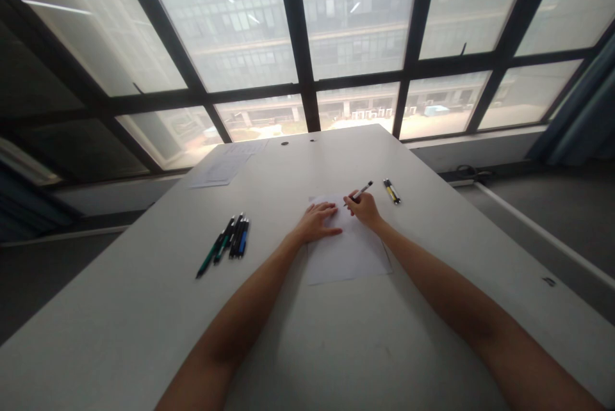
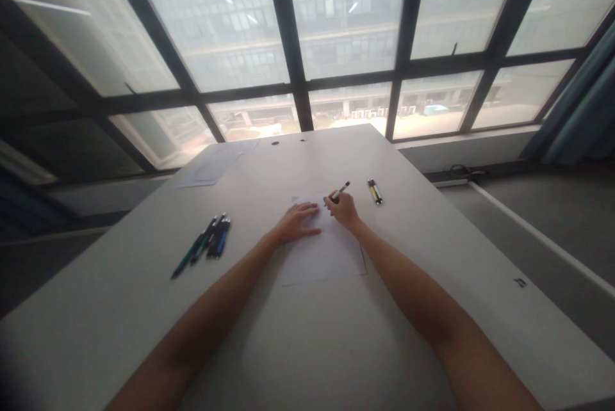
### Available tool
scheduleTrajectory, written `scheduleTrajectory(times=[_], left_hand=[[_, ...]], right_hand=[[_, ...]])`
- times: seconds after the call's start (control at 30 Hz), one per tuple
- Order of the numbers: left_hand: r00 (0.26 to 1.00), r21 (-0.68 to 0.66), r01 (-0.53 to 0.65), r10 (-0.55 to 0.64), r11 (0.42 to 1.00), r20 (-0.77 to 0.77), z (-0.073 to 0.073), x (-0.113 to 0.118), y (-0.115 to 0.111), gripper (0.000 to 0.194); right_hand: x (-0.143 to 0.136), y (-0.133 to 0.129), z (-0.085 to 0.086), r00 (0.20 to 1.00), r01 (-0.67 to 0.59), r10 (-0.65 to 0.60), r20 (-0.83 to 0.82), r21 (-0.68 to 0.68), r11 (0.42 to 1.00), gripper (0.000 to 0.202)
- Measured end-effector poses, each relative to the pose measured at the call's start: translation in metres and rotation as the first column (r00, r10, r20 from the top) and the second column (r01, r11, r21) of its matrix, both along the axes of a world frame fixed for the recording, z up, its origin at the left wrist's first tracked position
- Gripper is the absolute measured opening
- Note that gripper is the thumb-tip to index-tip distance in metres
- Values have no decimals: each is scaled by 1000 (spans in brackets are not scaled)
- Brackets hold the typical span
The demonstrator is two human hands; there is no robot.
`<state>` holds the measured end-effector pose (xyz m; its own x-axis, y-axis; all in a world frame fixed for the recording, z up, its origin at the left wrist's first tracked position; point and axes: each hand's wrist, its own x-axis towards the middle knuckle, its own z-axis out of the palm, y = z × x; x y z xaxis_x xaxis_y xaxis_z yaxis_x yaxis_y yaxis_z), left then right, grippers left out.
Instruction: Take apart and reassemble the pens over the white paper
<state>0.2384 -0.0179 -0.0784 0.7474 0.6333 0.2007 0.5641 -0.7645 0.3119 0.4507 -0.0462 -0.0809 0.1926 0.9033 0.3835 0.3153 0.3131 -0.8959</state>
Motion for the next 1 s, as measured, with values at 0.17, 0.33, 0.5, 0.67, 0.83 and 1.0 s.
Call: scheduleTrajectory(times=[0.17, 0.33, 0.5, 0.67, 0.83, 1.0], left_hand=[[999, -9, -4, 4, 1000, 35, -2, 1, 1, 77], [999, -7, -1, 1, 1000, 53, -3, 1, 2, 74], [999, 0, 8, -8, 1000, 52, -1, 2, 2, 73], [999, -3, -3, 3, 1000, 33, 1, 2, 1, 73], [999, 2, 5, -5, 1000, 32, 1, 1, 1, 74], [999, 1, 18, -18, 1000, 31, -1, 0, 3, 75]], right_hand=[[3, 2, -8, 997, 17, -15, 81, -31, 999, 20], [5, 5, -12, 993, 38, -33, 112, -38, 999, 16], [5, 4, -10, 979, 50, -45, 197, -18, 999, 16], [5, 7, -10, 959, 57, -59, 279, 16, 998, 17], [5, 6, -11, 981, 76, -82, 174, 39, 996, 19], [9, -6, -3, 972, 233, -233, -17, 133, 963, 24]])
